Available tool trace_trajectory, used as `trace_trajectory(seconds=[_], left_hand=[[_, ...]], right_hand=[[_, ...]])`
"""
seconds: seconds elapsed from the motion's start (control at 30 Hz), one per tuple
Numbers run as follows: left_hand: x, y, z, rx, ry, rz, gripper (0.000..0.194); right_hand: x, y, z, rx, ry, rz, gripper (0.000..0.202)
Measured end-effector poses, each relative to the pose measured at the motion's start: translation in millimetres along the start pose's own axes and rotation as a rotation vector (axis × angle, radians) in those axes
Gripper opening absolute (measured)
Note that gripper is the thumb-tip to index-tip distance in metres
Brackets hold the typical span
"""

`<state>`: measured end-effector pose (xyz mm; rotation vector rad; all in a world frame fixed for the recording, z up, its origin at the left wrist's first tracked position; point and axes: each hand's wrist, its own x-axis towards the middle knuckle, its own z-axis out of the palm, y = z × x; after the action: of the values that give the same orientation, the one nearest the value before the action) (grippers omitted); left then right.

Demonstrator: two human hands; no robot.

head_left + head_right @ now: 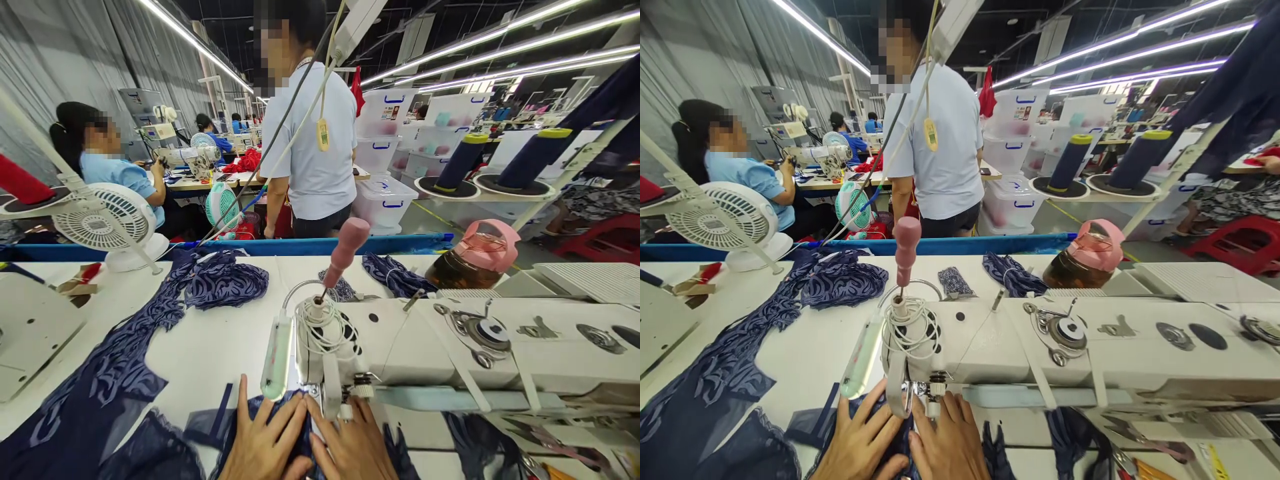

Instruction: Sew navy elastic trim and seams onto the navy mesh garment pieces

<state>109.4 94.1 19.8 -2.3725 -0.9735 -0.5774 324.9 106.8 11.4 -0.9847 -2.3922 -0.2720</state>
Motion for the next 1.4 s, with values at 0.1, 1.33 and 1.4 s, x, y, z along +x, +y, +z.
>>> trace_trajectory(seconds=[0.1, 1.33, 1.4], left_hand=[[0, -1, 5.8, -0.064, -0.08, -0.032, 0.04], [22, -5, 6.0, -0.319, 0.063, -0.178, 0.025], [23, -4, 5.2, -0.297, 0.07, -0.185, 0.027]], right_hand=[[8, 0, -6, 0.082, 0.023, 0.039, 0.045], [-7, 21, -13, 0.266, 0.146, 0.229, 0.032], [-7, 22, -12, 0.292, 0.134, 0.233, 0.032]])
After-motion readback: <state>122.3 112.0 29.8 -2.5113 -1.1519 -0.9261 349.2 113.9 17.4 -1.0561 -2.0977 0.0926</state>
